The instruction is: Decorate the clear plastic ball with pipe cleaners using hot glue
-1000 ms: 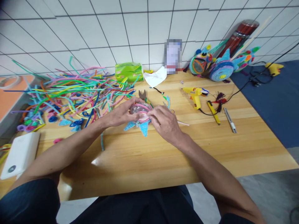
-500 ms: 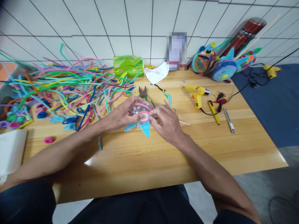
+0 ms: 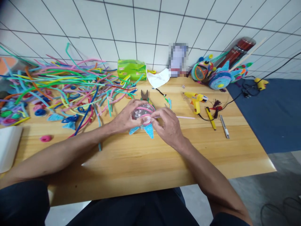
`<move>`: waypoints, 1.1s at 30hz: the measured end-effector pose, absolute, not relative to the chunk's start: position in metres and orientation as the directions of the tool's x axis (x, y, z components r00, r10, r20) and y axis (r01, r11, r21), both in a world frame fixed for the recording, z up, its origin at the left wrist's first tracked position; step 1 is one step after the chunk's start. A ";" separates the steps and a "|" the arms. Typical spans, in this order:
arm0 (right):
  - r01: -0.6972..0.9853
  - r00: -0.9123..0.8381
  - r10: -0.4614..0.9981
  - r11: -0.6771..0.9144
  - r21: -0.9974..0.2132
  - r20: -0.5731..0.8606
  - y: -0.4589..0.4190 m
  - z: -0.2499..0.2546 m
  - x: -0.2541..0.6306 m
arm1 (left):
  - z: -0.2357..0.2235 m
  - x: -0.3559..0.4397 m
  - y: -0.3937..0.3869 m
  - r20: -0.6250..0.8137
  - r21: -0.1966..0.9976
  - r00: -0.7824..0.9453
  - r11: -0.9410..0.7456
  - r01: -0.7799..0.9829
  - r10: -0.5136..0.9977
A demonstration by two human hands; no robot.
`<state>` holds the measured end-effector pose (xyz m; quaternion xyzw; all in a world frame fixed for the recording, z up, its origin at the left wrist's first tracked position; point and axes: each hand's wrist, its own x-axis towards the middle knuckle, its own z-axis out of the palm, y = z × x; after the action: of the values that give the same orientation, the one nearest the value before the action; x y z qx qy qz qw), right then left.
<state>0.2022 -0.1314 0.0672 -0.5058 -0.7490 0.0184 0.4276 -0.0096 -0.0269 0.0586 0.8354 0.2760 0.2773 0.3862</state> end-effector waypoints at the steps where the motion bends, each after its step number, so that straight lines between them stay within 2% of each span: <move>1: 0.742 -0.116 0.783 0.477 -0.471 0.611 -0.132 0.068 0.202 | 0.058 -0.009 -0.027 0.265 0.789 0.695 -0.564 0.242 0.668; 5: 0.746 -0.107 0.815 0.444 -0.496 0.569 -0.133 0.073 0.200 | 0.062 -0.011 -0.027 0.277 0.793 0.722 -0.576 0.200 0.633; 12: 0.765 -0.111 0.815 0.435 -0.475 0.568 -0.132 0.074 0.197 | 0.070 -0.012 -0.028 0.212 0.864 0.768 -0.483 0.141 0.604; 16: 0.771 -0.117 0.809 0.440 -0.460 0.576 -0.133 0.076 0.196 | 0.071 -0.011 -0.029 0.191 0.862 0.755 -0.475 0.177 0.627; 21: 0.790 -0.124 0.810 0.430 -0.438 0.573 -0.133 0.080 0.195 | 0.063 -0.008 -0.034 0.249 0.847 0.689 -0.498 0.186 0.680; 27: 0.892 -0.149 0.781 0.372 -0.259 0.606 -0.131 0.085 0.190 | 0.052 -0.004 -0.043 0.419 0.795 0.567 -0.588 0.149 0.710; 33: 0.961 -0.239 0.800 0.275 0.017 0.550 -0.122 0.103 0.176 | 0.043 -0.002 -0.043 0.581 0.700 0.422 -0.692 0.177 0.696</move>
<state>0.1758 -0.1215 0.1028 -0.5746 -0.7664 -0.1794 0.2243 -0.0018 -0.0431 0.0435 0.7952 0.2743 0.4622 0.2807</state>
